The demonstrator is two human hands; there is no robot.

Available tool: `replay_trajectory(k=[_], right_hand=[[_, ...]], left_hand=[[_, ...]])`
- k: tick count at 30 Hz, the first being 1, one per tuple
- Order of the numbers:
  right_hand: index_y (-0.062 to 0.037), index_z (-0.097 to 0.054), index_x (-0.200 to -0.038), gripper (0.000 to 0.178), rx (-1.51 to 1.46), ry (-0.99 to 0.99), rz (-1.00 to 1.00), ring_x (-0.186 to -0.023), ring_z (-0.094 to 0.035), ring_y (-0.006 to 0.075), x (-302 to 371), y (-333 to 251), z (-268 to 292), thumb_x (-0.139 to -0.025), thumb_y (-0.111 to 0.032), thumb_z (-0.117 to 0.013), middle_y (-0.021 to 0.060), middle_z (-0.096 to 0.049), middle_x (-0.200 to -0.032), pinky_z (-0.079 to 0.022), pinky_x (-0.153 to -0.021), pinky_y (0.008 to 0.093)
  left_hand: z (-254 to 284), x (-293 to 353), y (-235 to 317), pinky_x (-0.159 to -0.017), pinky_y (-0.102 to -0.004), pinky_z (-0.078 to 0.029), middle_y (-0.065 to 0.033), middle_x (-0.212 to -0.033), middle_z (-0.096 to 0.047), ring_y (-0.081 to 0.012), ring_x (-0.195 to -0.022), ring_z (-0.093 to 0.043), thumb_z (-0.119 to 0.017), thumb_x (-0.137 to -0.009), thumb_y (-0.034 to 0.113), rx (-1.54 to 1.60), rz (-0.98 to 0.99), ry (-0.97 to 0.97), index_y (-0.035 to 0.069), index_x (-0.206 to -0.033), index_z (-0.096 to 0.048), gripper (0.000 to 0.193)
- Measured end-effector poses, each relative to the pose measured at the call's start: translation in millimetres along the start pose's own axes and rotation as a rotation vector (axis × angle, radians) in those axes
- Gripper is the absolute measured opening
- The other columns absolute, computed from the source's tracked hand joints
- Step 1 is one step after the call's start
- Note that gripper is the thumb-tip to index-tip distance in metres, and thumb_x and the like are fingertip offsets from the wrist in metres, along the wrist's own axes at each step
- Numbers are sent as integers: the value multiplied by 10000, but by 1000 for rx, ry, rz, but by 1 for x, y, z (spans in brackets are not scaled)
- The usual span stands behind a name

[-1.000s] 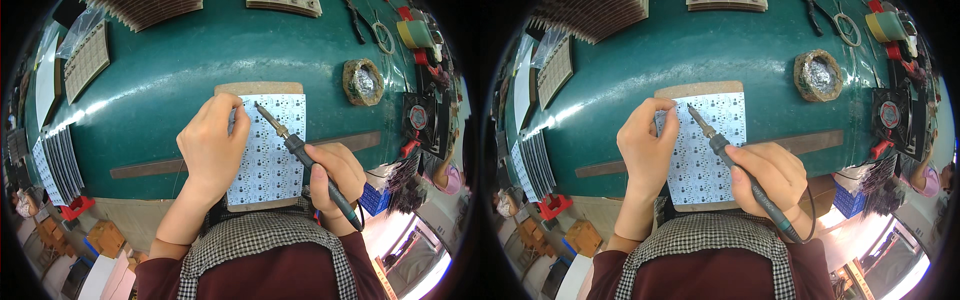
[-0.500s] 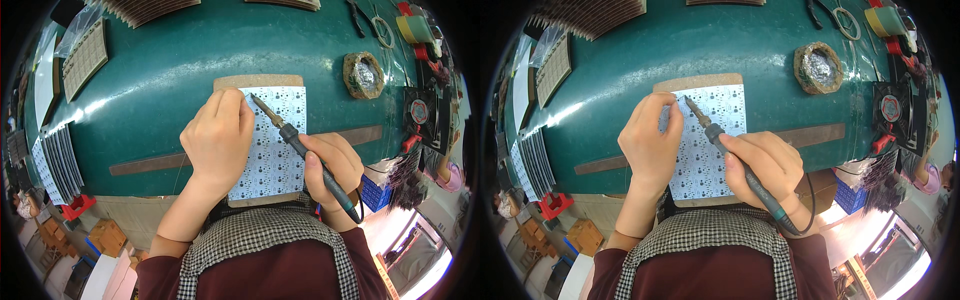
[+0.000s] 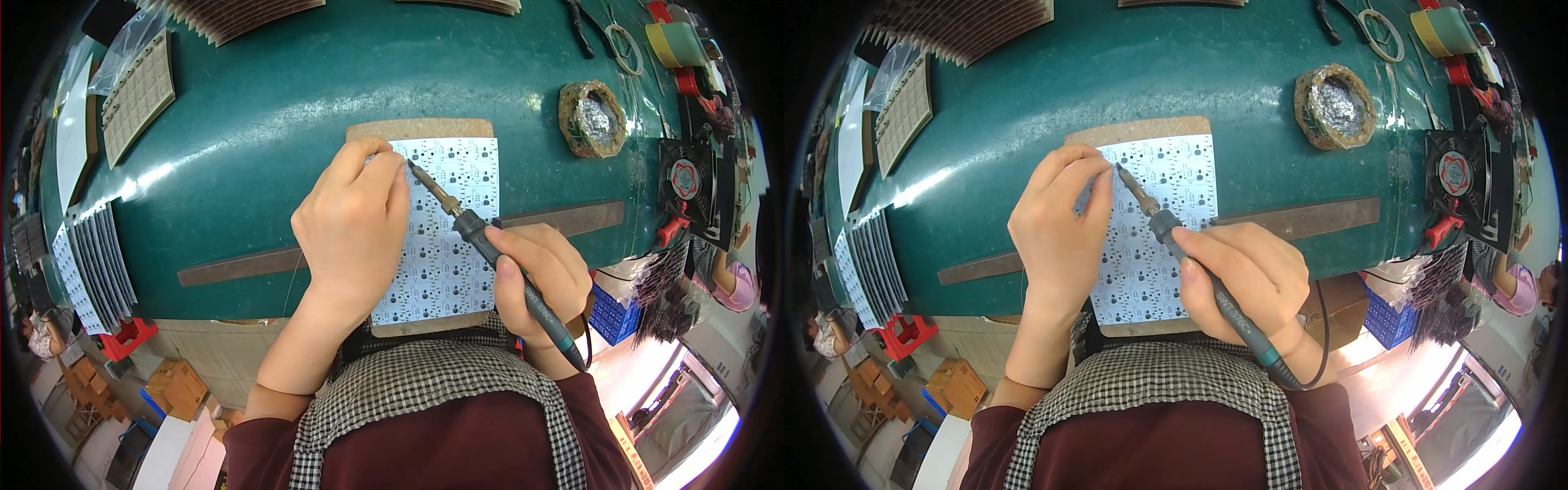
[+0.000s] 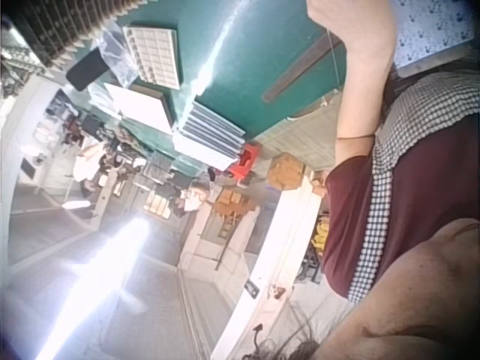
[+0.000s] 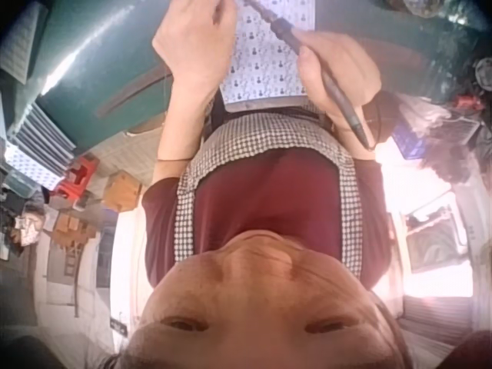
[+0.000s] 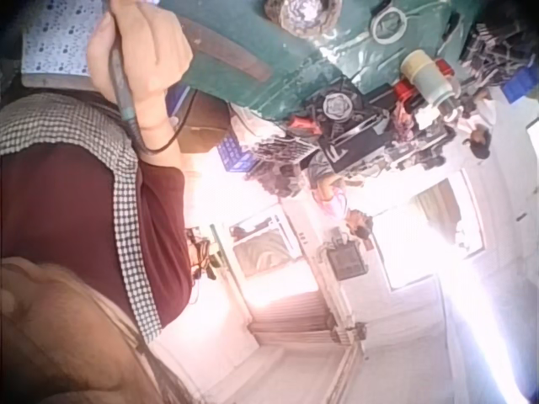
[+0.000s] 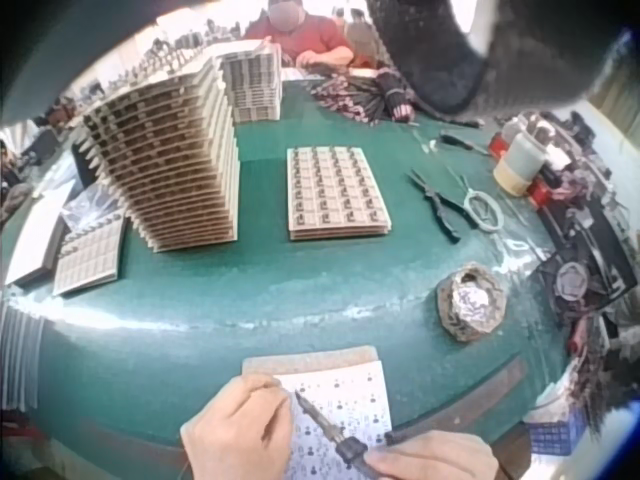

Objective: The person solders electronic components onto a printed circuit board using a soldering iron and solder wire.

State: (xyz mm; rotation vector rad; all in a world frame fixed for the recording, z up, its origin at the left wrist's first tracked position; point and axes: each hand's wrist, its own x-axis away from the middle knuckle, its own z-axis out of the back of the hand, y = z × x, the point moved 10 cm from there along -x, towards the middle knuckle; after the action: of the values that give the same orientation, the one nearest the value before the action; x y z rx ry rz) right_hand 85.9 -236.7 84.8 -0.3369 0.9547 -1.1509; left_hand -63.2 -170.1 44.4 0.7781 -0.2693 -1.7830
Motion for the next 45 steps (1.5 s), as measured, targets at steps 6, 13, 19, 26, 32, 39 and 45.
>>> replay_trajectory(k=[6, 13, 19, 26, 32, 39, 45], right_hand=[[26, -706, -893, 193, 26, 9, 8, -573, -634, 214, -1, 0, 2, -712, -30, -671, 109, -652, -714, -501, -505, 294], [42, -696, -885, 175, 13, 14, 24, -547, -624, 221, 5, -5, 9, -738, -42, -653, 121, -652, -706, -491, -482, 302], [51, -685, -886, 162, -24, 26, 37, -532, -614, 222, 12, -6, 12, -766, -48, -639, 125, -653, -704, -481, -470, 299], [49, -690, -889, 175, -21, 26, 28, -537, -615, 223, 14, -6, 9, -744, -38, -651, 123, -652, -706, -484, -478, 299], [33, -701, -892, 188, -6, 20, 15, -546, -620, 218, 11, -5, 4, -719, -27, -660, 114, -649, -704, -487, -487, 295], [21, -707, -895, 191, 5, -3, -1, -558, -625, 208, 11, -3, 2, -714, -25, -664, 103, -648, -707, -492, -491, 293], [21, -709, -890, 179, -6, -9, -1, -561, -628, 205, 12, -5, 2, -727, -35, -664, 99, -656, -716, -495, -492, 286]], left_hand=[[-4, -2, -11, -589, -309, -507, -44, -938, -681, -214, -698, -657, -671, -798, 38, 127, 122, -118, 39, -819, -633, 43], [-1, -3, -18, -675, -336, -524, -78, -916, -684, -262, -775, -665, -663, -793, 17, 256, 133, -149, 24, -858, -630, 72], [3, 7, -13, -717, -336, -530, -92, -936, -704, -270, -826, -681, -672, -793, 21, 268, 114, -166, 24, -873, -642, 85], [1, 11, -13, -642, -304, -542, -64, -943, -722, -229, -794, -694, -677, -797, 40, 188, 138, -148, 46, -875, -659, 81], [0, 15, -1, -654, -283, -527, -77, -966, -720, -200, -827, -695, -672, -805, -1, 62, 57, -60, 32, -906, -674, 106], [-1, 18, 2, -612, -292, -533, -17, -943, -701, -193, -762, -680, -694, -770, 46, -23, -2, 4, 65, -842, -645, 89], [1, 20, 6, -624, -301, -537, -34, -990, -690, -201, -774, -674, -697, -765, 30, -12, -43, -12, 41, -840, -653, 88]])
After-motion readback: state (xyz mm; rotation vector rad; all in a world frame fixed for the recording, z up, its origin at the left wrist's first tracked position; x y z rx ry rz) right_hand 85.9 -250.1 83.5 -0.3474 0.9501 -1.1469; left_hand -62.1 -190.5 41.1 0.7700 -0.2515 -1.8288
